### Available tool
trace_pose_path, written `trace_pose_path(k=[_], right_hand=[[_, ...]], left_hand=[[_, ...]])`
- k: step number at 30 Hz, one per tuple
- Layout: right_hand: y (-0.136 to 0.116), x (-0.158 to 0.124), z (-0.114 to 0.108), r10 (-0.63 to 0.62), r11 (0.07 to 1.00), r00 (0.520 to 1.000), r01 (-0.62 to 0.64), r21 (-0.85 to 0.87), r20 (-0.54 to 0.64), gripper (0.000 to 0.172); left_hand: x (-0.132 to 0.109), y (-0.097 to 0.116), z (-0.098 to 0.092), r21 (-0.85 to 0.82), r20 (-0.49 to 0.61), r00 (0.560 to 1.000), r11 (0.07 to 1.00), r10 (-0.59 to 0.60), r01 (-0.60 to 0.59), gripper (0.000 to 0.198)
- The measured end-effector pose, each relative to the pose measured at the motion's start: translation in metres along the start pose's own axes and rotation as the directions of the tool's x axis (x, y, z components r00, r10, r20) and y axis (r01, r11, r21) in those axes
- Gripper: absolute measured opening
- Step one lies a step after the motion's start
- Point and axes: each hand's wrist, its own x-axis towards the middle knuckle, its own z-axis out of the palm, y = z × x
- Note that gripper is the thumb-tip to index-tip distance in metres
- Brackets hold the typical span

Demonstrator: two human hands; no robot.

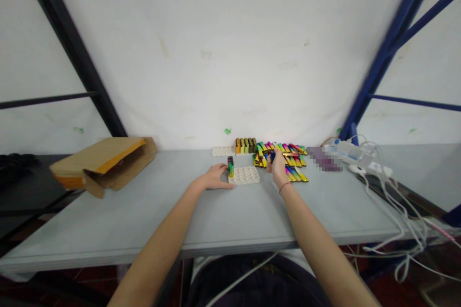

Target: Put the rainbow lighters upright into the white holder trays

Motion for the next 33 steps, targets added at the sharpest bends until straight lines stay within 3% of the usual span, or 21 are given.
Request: trace_pose_path(k=[3, 7, 10, 15, 19, 23, 30, 33], right_hand=[[0.001, -0.008, 0.006, -0.184, 0.976, 0.965, 0.202, -0.084, 0.184, 0.047], [0.001, -0.026, 0.017, -0.426, 0.834, 0.764, 0.54, -0.118, 0.485, 0.033], [0.004, -0.034, 0.023, -0.439, 0.729, 0.681, 0.652, -0.211, 0.586, 0.029], [0.014, -0.034, 0.027, -0.409, 0.68, 0.647, 0.687, -0.258, 0.644, 0.027], [0.023, -0.034, 0.03, -0.447, 0.66, 0.634, 0.71, -0.246, 0.631, 0.027], [0.031, -0.037, 0.034, -0.489, 0.592, 0.592, 0.765, -0.255, 0.641, 0.025], [0.034, -0.042, 0.037, -0.505, 0.486, 0.561, 0.813, -0.322, 0.655, 0.023], [0.034, -0.042, 0.037, -0.507, 0.489, 0.57, 0.808, -0.329, 0.647, 0.022]], left_hand=[[0.0, 0.001, 0.001, 0.018, -0.012, 1.0, 1.0, -0.011, 0.012, 0.09], [0.0, 0.004, 0.002, 0.035, -0.033, 0.999, 0.999, -0.011, 0.012, 0.088], [-0.001, 0.005, 0.002, 0.043, -0.032, 0.999, 0.999, -0.009, 0.011, 0.087], [0.0, 0.005, 0.003, 0.053, -0.02, 0.999, 0.998, -0.026, 0.027, 0.089], [0.002, 0.0, 0.007, 0.059, -0.045, 0.999, 0.998, 0.003, 0.0, 0.087], [0.004, -0.003, 0.01, 0.072, -0.068, 0.997, 0.997, 0.031, -0.027, 0.083], [0.004, -0.002, 0.01, 0.074, -0.071, 0.997, 0.997, 0.041, -0.036, 0.082], [0.004, -0.001, 0.009, 0.082, -0.064, 0.997, 0.996, 0.034, -0.029, 0.082]])
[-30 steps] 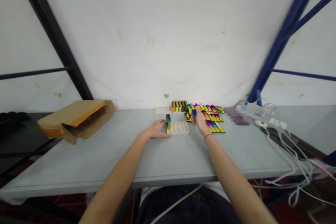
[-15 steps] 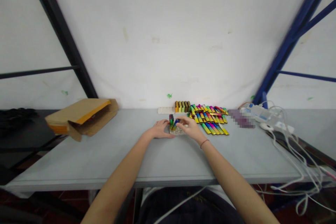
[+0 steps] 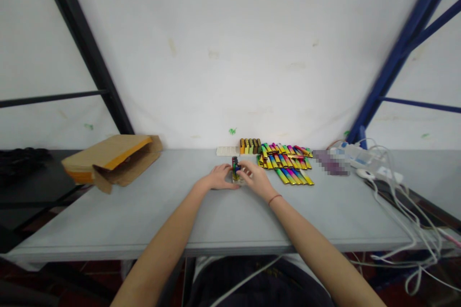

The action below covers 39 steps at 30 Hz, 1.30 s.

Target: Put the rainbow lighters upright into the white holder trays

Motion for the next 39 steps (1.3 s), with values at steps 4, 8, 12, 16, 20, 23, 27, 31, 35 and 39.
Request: trace_pose_path(k=[4, 8, 12, 16, 20, 23, 27, 31, 35, 39], right_hand=[[0.002, -0.001, 0.0, 0.022, 1.0, 0.999, -0.023, 0.005, 0.03, 0.024], [0.002, 0.001, -0.002, -0.021, 0.996, 0.997, 0.027, -0.086, 0.071, 0.028], [0.0, 0.006, -0.019, 0.056, 0.96, 0.998, -0.048, -0.277, 0.021, 0.04], [0.011, 0.003, -0.058, 0.44, 0.647, 0.885, -0.431, -0.629, -0.153, 0.032], [0.026, -0.007, -0.089, 0.691, 0.398, 0.7, -0.578, -0.712, -0.181, 0.035], [0.028, -0.008, -0.092, 0.762, 0.356, 0.629, -0.605, -0.712, -0.154, 0.04], [0.022, -0.005, -0.084, 0.781, 0.338, 0.61, -0.594, -0.73, -0.135, 0.042], [0.019, -0.007, -0.082, 0.766, 0.406, 0.639, -0.564, -0.719, -0.07, 0.037], [0.024, -0.008, -0.083, 0.677, 0.539, 0.735, -0.531, -0.654, -0.04, 0.028], [0.034, -0.005, -0.08, 0.448, 0.775, 0.893, -0.415, -0.477, -0.049, 0.03]], left_hand=[[-0.001, 0.001, -0.001, 0.012, 0.014, 1.0, 1.0, -0.013, 0.013, 0.082], [-0.001, 0.002, -0.002, 0.016, 0.027, 1.0, 1.0, -0.013, 0.013, 0.085], [-0.001, 0.003, -0.004, 0.009, 0.032, 0.999, 1.0, -0.015, 0.015, 0.085], [-0.003, 0.005, -0.008, 0.021, 0.068, 0.997, 0.999, -0.044, 0.042, 0.092], [-0.004, 0.007, -0.009, 0.027, 0.085, 0.995, 0.998, -0.056, 0.054, 0.094], [-0.004, 0.006, -0.009, 0.025, 0.08, 0.995, 0.998, -0.061, 0.059, 0.093], [-0.005, 0.006, -0.009, 0.026, 0.088, 0.995, 0.998, -0.057, 0.055, 0.094], [-0.005, 0.008, -0.01, 0.033, 0.082, 0.995, 0.998, -0.057, 0.054, 0.089], [-0.005, 0.007, -0.009, 0.016, 0.072, 0.996, 0.998, -0.057, 0.056, 0.091], [-0.004, 0.005, -0.008, 0.01, 0.067, 0.997, 0.999, -0.047, 0.047, 0.091]])
